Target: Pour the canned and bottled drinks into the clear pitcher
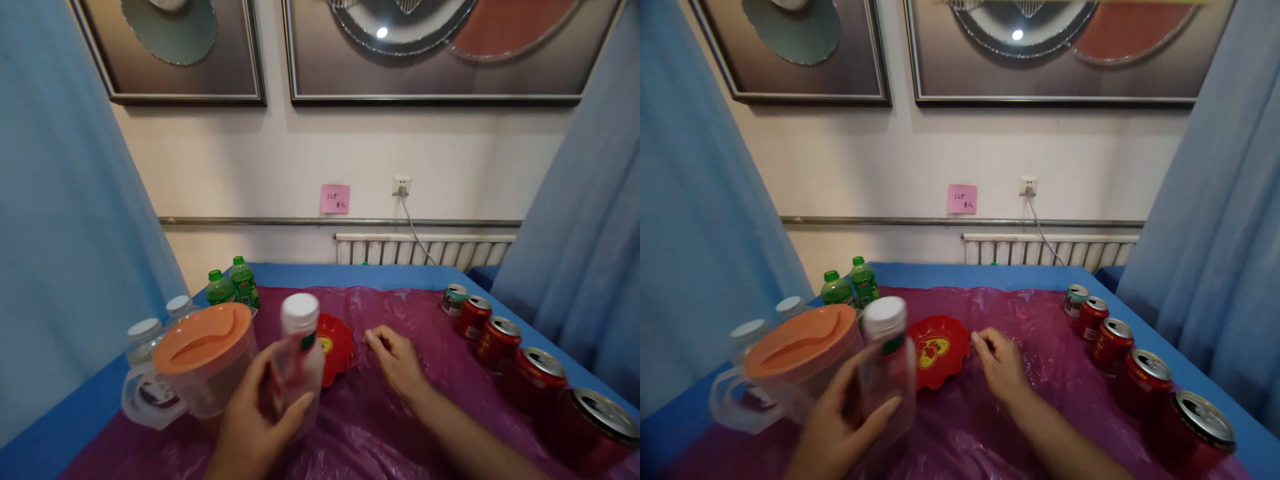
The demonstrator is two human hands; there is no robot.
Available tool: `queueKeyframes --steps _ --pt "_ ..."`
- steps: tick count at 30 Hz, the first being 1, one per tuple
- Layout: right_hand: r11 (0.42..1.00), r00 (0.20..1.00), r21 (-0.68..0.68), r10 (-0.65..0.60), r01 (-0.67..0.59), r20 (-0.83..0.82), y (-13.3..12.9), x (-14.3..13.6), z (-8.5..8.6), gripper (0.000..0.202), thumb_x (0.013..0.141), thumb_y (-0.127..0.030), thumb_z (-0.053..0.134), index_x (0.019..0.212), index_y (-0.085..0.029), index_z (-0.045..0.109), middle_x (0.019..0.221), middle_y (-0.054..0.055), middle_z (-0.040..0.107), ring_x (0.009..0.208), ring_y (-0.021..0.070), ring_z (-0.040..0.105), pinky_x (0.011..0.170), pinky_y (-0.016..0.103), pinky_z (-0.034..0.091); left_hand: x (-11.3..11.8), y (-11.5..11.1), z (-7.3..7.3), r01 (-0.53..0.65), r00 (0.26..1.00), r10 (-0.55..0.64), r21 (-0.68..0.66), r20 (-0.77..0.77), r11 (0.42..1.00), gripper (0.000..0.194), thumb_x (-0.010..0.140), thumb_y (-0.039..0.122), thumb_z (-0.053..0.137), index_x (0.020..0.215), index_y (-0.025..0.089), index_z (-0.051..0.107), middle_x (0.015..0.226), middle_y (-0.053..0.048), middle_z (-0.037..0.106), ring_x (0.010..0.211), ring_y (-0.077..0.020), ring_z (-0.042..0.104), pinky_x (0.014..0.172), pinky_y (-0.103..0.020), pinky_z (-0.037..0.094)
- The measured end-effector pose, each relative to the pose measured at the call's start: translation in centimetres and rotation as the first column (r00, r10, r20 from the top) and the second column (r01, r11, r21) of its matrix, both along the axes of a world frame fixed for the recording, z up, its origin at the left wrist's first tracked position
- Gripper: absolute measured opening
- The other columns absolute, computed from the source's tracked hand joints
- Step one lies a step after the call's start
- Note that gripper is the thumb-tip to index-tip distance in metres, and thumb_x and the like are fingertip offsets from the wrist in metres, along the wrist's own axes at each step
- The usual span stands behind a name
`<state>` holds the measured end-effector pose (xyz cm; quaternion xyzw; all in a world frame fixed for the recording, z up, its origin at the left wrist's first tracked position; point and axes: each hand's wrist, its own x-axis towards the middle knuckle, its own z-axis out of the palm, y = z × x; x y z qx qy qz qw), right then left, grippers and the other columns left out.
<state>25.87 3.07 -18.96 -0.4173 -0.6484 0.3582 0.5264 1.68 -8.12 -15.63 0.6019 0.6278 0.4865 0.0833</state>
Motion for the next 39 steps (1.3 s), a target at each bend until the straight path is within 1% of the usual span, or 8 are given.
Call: queueKeyframes --steps 2,4,6,9,13,20,32,39 --pt "0.998 0.997 0.01 -0.061 0.061 -0.037 2.0 -0.2 0.0 0.046 0.092 -0.059 0.05 0.074 -0.02 0.066 0.07 0.002 0.066 0.07 0.0192 0.061 0.067 0.029 0.047 2.7 3.5 1.1 0.162 0.983 -0.162 -0.01 -0.091 0.987 0.064 0.076 0.044 0.072 0.133 0.023 0.052 0.128 -0.011 0.063 0.114 -0.0303 0.062 0.097 -0.046 0.052" --pt "0.991 0.986 0.014 -0.129 0.131 -0.101 3.5 -0.3 -0.8 0.044 0.092 -0.059 0.05 0.084 -0.019 0.067 0.078 0.004 0.07 0.075 0.0209 0.064 0.072 0.031 0.05 4.3 6.7 1.3 0.203 0.959 -0.194 0.021 -0.207 0.979 0.06 0.077 0.038 0.07 0.131 0.021 0.052 0.128 -0.012 0.063 0.116 -0.0297 0.06 0.099 -0.048 0.05" --pt "0.979 0.967 0.018 -0.195 0.201 -0.165 4.2 -0.2 -2.1 0.041 0.092 -0.056 0.052 0.096 -0.018 0.067 0.091 0.007 0.072 0.084 0.0227 0.066 0.078 0.034 0.052 4.8 9.1 0.3 0.184 0.94 -0.143 0.107 -0.309 0.977 0.058 0.078 0.035 0.07 0.13 0.02 0.053 0.124 -0.012 0.065 0.112 -0.0289 0.061 0.097 -0.047 0.05" --pt "0.962 0.953 0.081 -0.242 0.259 -0.18 4.2 0.1 -3.8 0.038 0.092 -0.048 0.055 0.115 -0.018 0.063 0.108 0.01 0.07 0.096 0.0235 0.066 0.087 0.036 0.052 4.1 11.1 -2.4 0.194 0.891 -0.067 0.241 -0.449 0.951 0.056 0.081 0.029 0.067 0.133 0.02 0.05 0.123 -0.011 0.065 0.111 -0.0277 0.06 0.094 -0.045 0.049" --pt "0.944 0.977 0.254 -0.189 0.209 -0.1 3.2 0.6 -4.4 0.045 0.093 -0.039 0.058 0.134 -0.023 0.053 0.121 0.009 0.065 0.104 0.0225 0.064 0.093 0.037 0.051 2.4 11.6 -4.5 0.24 0.804 -0.012 0.305 -0.594 0.922 0.061 0.081 0.017 0.062 0.139 0.023 0.044 0.13 -0.009 0.064 0.118 -0.0276 0.054 0.103 -0.046 0.038" --pt "0.937 0.986 0.315 -0.166 0.154 0.013 2.6 0.6 -3.7 0.037 0.093 -0.036 0.06 0.129 -0.029 0.056 0.113 0.004 0.066 0.098 0.0196 0.064 0.086 0.031 0.052 1.7 11.7 -4.0 0.228 0.749 0.029 0.298 -0.662 0.927 0.056 0.082 0.01 0.056 0.135 0.024 0.048 0.133 -0.009 0.061 0.123 -0.0273 0.05 0.109 -0.049 0.026" --pt "0.939 0.99 0.319 -0.14 0.129 0.011 3.2 0.5 -3.9 0.021 0.093 -0.032 0.058 0.113 -0.025 0.064 0.1 0.003 0.068 0.091 0.0192 0.064 0.08 0.029 0.051 1.7 11.9 -4.4 0.257 0.755 -0.085 0.174 -0.651 0.951 0.062 0.077 0.014 0.061 0.136 0.028 0.046 0.132 -0.006 0.061 0.12 -0.0272 0.052 0.105 -0.047 0.029" --pt "0.933 0.991 0.336 -0.136 0.127 0.002 3.2 0.4 -3.6 0.021 0.093 -0.029 0.058 0.113 -0.025 0.063 0.101 0.004 0.067 0.092 0.0193 0.063 0.08 0.03 0.051 1.5 12.4 -4.6 0.281 0.771 -0.107 0.185 -0.628 0.942 0.061 0.077 0.015 0.062 0.135 0.028 0.046 0.129 -0.006 0.062 0.118 -0.0269 0.054 0.102 -0.046 0.035"
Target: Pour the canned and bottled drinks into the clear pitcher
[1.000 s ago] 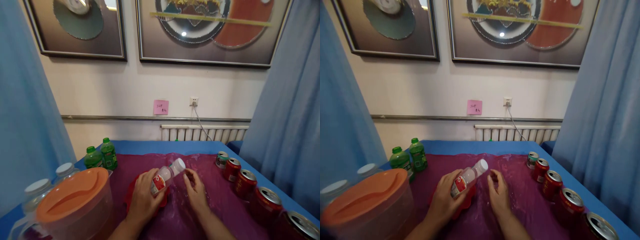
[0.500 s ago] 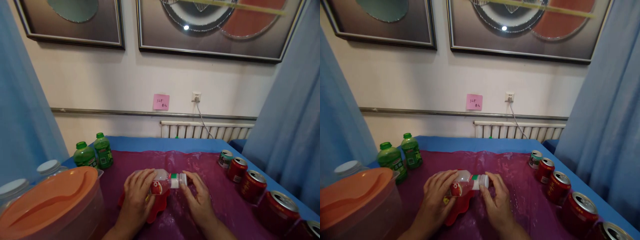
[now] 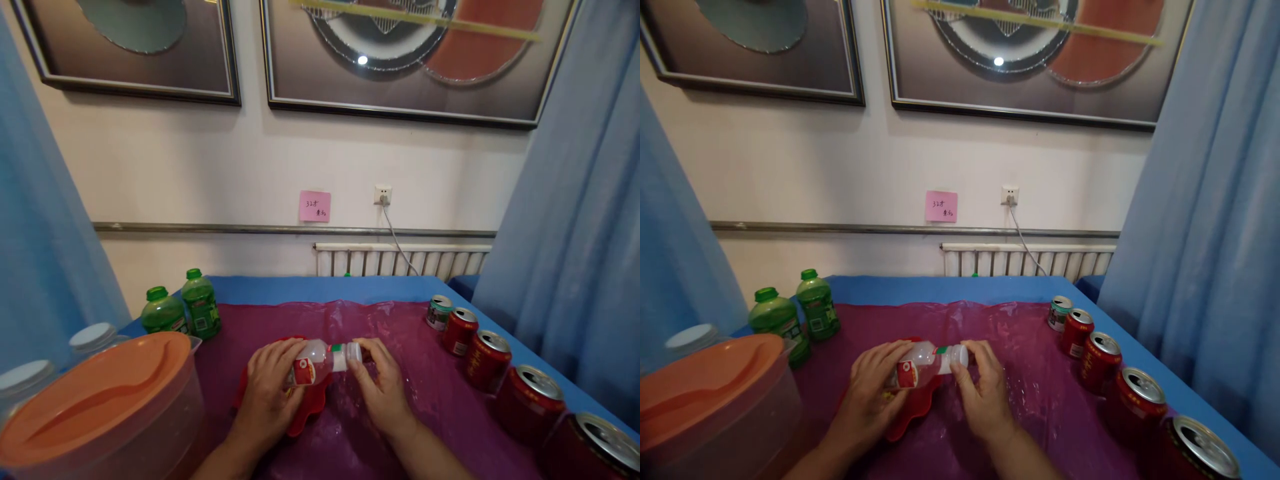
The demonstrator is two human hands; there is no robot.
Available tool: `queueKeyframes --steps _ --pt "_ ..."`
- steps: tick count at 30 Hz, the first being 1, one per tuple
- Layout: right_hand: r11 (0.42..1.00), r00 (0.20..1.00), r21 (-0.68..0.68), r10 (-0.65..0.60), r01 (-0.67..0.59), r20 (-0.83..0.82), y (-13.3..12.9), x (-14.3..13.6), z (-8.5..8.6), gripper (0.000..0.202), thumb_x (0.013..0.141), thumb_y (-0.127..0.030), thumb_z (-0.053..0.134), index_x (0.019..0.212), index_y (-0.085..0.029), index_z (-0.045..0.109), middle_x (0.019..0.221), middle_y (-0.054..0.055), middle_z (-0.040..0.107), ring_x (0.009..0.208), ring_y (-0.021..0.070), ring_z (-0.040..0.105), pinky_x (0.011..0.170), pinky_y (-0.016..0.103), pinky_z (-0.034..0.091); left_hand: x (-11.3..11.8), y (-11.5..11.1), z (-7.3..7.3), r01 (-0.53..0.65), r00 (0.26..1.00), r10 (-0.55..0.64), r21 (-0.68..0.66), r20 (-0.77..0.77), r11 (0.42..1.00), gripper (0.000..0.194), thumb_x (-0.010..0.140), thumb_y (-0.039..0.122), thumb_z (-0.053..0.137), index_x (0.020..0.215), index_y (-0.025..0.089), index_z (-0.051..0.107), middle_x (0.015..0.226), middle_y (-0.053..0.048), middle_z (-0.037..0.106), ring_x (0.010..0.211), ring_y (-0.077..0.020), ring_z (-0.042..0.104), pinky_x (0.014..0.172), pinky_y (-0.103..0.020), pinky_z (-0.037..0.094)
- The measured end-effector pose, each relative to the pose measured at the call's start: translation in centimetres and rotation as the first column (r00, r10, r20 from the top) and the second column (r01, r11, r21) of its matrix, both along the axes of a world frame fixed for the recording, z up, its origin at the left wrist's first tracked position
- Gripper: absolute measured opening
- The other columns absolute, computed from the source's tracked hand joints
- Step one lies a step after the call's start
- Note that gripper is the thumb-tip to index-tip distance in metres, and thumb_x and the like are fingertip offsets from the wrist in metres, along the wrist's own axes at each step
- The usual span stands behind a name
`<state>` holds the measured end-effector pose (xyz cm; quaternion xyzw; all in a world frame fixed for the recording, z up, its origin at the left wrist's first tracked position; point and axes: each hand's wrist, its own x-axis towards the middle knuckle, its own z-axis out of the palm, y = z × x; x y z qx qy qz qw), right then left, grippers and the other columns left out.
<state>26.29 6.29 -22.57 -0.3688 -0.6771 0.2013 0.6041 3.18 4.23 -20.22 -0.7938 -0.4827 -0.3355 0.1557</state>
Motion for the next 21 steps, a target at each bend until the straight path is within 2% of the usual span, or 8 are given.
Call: queueKeyframes --steps 11,14,18,21 --pt "1.0 1.0 0.001 0.027 -0.027 0.015 -0.12 -0.17 -0.48 0.04 0.092 -0.029 0.057 0.132 -0.027 0.055 0.124 0.008 0.063 0.112 0.0225 0.06 0.097 0.036 0.049 -0.42 0.11 0.2 0.004 1.0 -0.003 -0.008 0.01 1.0 0.056 0.08 0.02 0.062 0.134 0.026 0.05 0.127 -0.008 0.064 0.116 -0.0281 0.056 0.098 -0.047 0.039" --pt "1.0 1.0 -0.019 0.007 -0.007 0.004 0.12 0.01 -0.68 0.04 0.09 -0.033 0.06 0.13 -0.026 0.058 0.12 0.008 0.065 0.108 0.0228 0.062 0.093 0.036 0.052 -0.26 0.03 0.19 -0.004 1.0 0.004 -0.023 0.006 1.0 0.055 0.079 0.02 0.062 0.134 0.026 0.052 0.127 -0.008 0.065 0.115 -0.028 0.057 0.099 -0.046 0.04" --pt "0.998 1.0 -0.053 -0.016 0.016 -0.003 0.35 0.17 -0.59 0.028 0.094 -0.037 0.056 0.117 -0.025 0.066 0.105 0.006 0.068 0.096 0.0207 0.065 0.083 0.033 0.054 -0.1 0.01 0.13 -0.009 1.0 0.009 -0.042 0.005 0.999 0.054 0.081 0.022 0.061 0.134 0.028 0.053 0.129 -0.008 0.064 0.117 -0.028 0.056 0.101 -0.047 0.039" --pt "0.999 1.0 -0.034 -0.012 0.011 -0.005 0.27 0.02 -0.49 0.027 0.095 -0.035 0.055 0.118 -0.025 0.066 0.109 0.007 0.066 0.099 0.0209 0.064 0.086 0.034 0.054 -0.13 0.04 0.22 -0.021 1.0 0.021 -0.036 -0.004 0.999 0.055 0.08 0.021 0.061 0.133 0.028 0.053 0.129 -0.009 0.064 0.116 -0.0287 0.056 0.101 -0.048 0.038"
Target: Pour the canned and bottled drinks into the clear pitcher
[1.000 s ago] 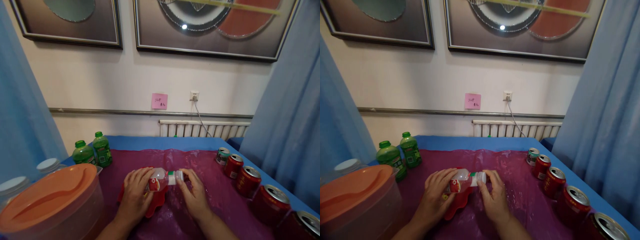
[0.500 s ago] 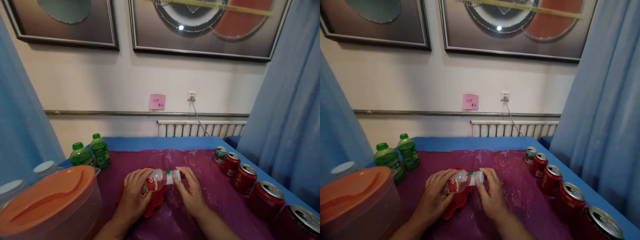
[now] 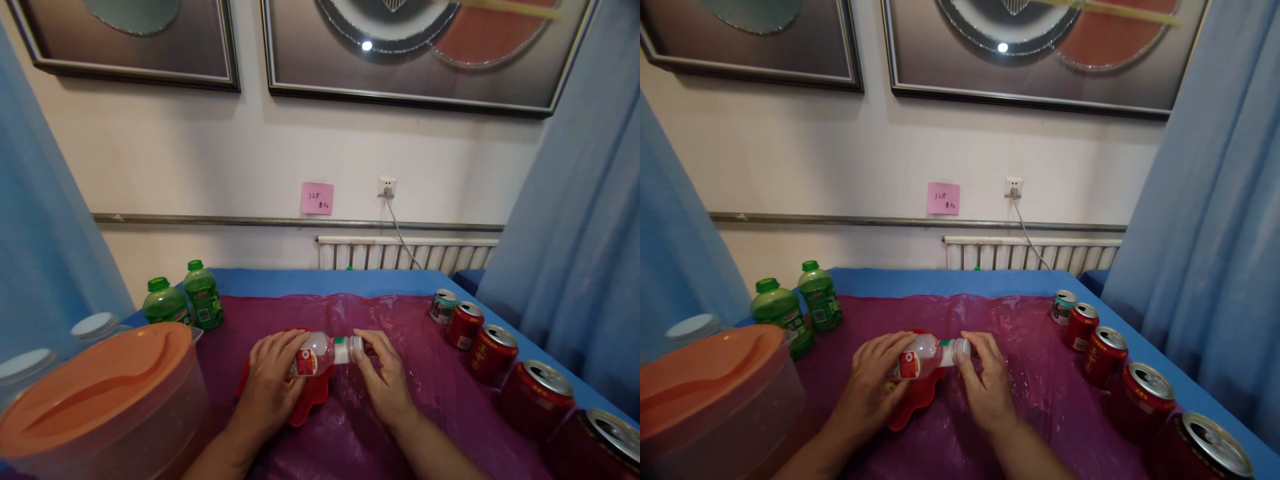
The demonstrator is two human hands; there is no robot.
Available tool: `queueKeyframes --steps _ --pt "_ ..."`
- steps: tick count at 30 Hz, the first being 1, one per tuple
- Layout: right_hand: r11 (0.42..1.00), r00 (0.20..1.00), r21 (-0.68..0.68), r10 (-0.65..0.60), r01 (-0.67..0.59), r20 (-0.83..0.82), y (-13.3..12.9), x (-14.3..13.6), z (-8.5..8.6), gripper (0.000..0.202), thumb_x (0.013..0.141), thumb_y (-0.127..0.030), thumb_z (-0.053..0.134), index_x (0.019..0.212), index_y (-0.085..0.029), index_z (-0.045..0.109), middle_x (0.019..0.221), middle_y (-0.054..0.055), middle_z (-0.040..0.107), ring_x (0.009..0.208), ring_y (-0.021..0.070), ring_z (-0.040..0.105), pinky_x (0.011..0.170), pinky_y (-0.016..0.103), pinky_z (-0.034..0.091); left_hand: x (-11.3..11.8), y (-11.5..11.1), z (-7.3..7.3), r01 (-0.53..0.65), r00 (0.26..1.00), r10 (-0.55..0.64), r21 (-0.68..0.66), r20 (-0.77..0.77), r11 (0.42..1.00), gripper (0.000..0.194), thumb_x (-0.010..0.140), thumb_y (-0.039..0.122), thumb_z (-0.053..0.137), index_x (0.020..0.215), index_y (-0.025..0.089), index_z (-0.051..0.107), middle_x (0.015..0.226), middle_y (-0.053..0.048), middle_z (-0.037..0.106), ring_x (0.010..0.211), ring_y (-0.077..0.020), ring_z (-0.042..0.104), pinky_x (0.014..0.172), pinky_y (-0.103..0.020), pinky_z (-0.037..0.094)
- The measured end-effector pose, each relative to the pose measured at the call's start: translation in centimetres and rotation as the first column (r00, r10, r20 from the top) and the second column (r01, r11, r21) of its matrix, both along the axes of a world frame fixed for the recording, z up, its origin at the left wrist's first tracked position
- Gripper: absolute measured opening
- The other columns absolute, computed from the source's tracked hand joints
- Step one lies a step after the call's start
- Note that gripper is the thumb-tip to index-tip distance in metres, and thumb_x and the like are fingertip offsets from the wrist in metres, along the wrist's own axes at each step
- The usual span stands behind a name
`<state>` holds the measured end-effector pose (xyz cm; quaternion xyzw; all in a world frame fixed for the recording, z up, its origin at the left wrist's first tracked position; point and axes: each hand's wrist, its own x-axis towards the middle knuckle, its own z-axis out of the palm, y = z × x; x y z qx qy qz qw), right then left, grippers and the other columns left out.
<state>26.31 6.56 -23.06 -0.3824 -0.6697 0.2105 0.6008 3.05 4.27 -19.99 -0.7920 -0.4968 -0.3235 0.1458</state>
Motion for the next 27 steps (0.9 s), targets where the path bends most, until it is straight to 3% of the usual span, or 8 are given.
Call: queueKeyframes --steps 7,10,15,27 --pt "0.999 1.0 0.051 0.012 -0.012 0.004 -0.51 -0.36 -0.12 0.037 0.094 -0.025 0.055 0.131 -0.028 0.058 0.13 0.008 0.06 0.122 0.0222 0.056 0.104 0.039 0.046 -0.22 0.15 0.17 -0.007 1.0 0.008 0.015 -0.016 1.0 0.055 0.08 0.02 0.062 0.133 0.026 0.052 0.129 -0.008 0.064 0.116 -0.0278 0.056 0.1 -0.047 0.038" --pt "1.0 1.0 0.026 0.003 -0.003 -0.014 -0.35 -0.32 -0.24 0.042 0.092 -0.029 0.059 0.134 -0.026 0.055 0.13 0.009 0.061 0.118 0.0233 0.058 0.101 0.04 0.049 -0.21 0.16 0.1 -0.002 1.0 0.002 0.007 -0.01 1.0 0.054 0.081 0.02 0.061 0.134 0.025 0.052 0.129 -0.009 0.064 0.117 -0.0277 0.055 0.101 -0.047 0.037" --pt "1.0 1.0 -0.015 -0.012 0.011 -0.011 0.06 -0.22 -0.21 0.03 0.093 -0.036 0.059 0.12 -0.024 0.065 0.11 0.008 0.067 0.1 0.0212 0.064 0.087 0.035 0.054 -0.09 0.0 0.16 -0.012 1.0 0.012 -0.022 0.0 1.0 0.054 0.08 0.021 0.06 0.133 0.025 0.055 0.129 -0.01 0.064 0.118 -0.0286 0.056 0.101 -0.048 0.038" --pt "0.997 1.0 0.082 0.011 -0.01 -0.006 -0.56 -0.37 0.13 0.034 0.094 -0.026 0.055 0.127 -0.028 0.062 0.126 0.008 0.064 0.12 0.0227 0.06 0.102 0.04 0.05 -0.51 0.49 -0.66 -0.023 0.999 0.024 -0.031 0.042 0.999 0.059 0.077 0.018 0.06 0.135 0.028 0.054 0.13 -0.009 0.064 0.119 -0.029 0.056 0.104 -0.05 0.038"
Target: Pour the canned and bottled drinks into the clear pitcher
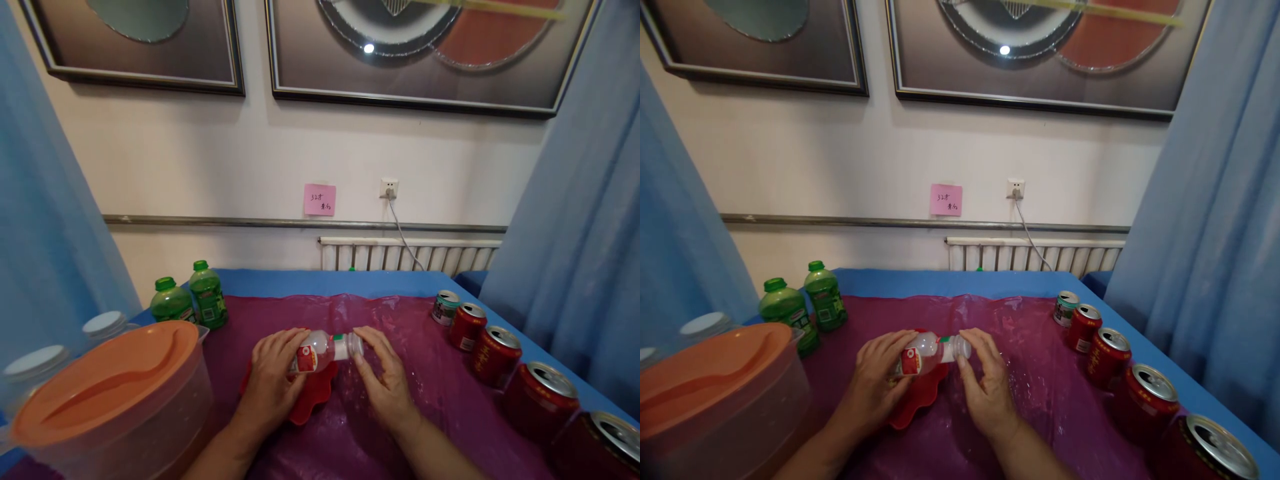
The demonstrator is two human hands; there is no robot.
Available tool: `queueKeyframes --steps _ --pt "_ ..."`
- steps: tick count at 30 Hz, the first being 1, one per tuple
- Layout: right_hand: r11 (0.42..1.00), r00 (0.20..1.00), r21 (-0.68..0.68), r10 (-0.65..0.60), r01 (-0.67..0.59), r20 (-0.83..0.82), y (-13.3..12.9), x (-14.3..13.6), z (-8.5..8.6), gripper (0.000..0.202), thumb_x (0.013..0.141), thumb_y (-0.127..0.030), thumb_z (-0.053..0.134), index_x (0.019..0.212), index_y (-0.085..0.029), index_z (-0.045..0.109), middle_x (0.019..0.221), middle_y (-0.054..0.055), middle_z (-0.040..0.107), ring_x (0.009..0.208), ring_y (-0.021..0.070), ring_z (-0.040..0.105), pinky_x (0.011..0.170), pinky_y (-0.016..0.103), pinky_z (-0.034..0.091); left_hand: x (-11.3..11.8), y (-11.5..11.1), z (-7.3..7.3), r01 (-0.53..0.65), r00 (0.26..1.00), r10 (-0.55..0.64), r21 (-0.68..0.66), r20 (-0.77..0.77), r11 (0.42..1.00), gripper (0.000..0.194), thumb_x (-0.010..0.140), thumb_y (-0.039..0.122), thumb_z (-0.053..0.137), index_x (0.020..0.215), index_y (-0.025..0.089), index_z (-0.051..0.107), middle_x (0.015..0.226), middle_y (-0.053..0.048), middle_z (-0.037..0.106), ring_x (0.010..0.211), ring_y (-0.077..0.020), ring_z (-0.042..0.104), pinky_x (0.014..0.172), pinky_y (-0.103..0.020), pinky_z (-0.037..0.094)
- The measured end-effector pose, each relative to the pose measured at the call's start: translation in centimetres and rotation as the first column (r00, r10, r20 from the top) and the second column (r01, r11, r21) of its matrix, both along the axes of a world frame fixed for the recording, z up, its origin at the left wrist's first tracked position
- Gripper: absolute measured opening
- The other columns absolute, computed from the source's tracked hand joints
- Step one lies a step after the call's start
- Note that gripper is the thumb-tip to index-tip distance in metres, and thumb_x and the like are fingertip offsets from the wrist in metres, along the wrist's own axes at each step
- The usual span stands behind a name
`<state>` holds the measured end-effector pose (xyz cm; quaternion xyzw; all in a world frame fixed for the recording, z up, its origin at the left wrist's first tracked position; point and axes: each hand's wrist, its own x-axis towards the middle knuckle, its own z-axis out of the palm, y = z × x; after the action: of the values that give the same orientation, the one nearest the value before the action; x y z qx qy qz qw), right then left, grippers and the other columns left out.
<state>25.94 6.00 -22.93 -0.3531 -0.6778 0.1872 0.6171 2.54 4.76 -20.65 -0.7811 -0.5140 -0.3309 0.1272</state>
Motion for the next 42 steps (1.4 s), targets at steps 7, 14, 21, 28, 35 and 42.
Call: queueKeyframes --steps 7,14,21,28,35,42 --pt "0.995 0.999 -0.098 -0.036 0.035 -0.007 0.54 0.08 -0.24 0.03 0.094 -0.035 0.057 0.122 -0.025 0.066 0.115 0.008 0.068 0.105 0.0219 0.065 0.091 0.036 0.054 0.12 -0.14 0.47 0.013 1.0 -0.013 0.004 -0.022 1.0 0.057 0.078 0.02 0.061 0.134 0.027 0.054 0.129 -0.009 0.065 0.117 -0.0286 0.057 0.102 -0.049 0.04" --pt "0.997 0.999 -0.066 -0.043 0.042 -0.011 0.43 -0.06 -0.16 0.03 0.095 -0.032 0.055 0.122 -0.025 0.066 0.117 0.009 0.068 0.108 0.0221 0.065 0.092 0.036 0.054 0.13 -0.08 0.48 -0.009 1.0 0.008 -0.033 -0.018 0.999 0.056 0.077 0.021 0.061 0.133 0.026 0.057 0.127 -0.01 0.066 0.116 -0.0295 0.058 0.102 -0.05 0.04" --pt "0.998 1.0 -0.057 -0.014 0.013 -0.022 0.31 -0.16 -0.56 0.035 0.097 -0.029 0.051 0.13 -0.028 0.061 0.128 0.008 0.064 0.12 0.0223 0.059 0.104 0.041 0.048 -0.25 0.3 -0.31 0.016 1.0 -0.016 0.004 0.012 1.0 0.057 0.078 0.02 0.06 0.134 0.027 0.054 0.129 -0.009 0.064 0.119 -0.0294 0.056 0.103 -0.05 0.038" --pt "0.996 1.0 -0.091 -0.019 0.018 -0.018 0.42 0.02 -0.45 0.038 0.094 -0.035 0.058 0.132 -0.026 0.059 0.127 0.009 0.064 0.116 0.0232 0.061 0.099 0.04 0.051 0.08 -0.05 0.53 0.013 1.0 -0.013 -0.012 -0.017 1.0 0.056 0.079 0.02 0.06 0.134 0.025 0.055 0.128 -0.01 0.065 0.118 -0.0289 0.057 0.102 -0.049 0.04" --pt "0.995 0.999 -0.095 -0.033 0.033 -0.003 0.25 -0.09 -0.41 0.038 0.097 -0.032 0.052 0.134 -0.027 0.058 0.123 0.008 0.064 0.113 0.0217 0.061 0.097 0.037 0.05 0.15 -0.12 0.49 0.02 0.999 -0.02 -0.003 -0.029 1.0 0.055 0.08 0.02 0.06 0.134 0.025 0.053 0.13 -0.01 0.064 0.119 -0.0287 0.056 0.102 -0.049 0.039" --pt "0.997 0.999 -0.073 -0.033 0.033 -0.004 -0.12 -0.55 -0.46 0.032 0.1 -0.031 0.048 0.128 -0.031 0.061 0.122 0.006 0.061 0.117 0.0205 0.058 0.1 0.036 0.048 0.25 -0.41 0.62 0.036 0.999 -0.036 -0.002 -0.026 0.999 0.057 0.078 0.018 0.061 0.134 0.024 0.053 0.129 -0.009 0.064 0.119 -0.0283 0.056 0.103 -0.048 0.038"
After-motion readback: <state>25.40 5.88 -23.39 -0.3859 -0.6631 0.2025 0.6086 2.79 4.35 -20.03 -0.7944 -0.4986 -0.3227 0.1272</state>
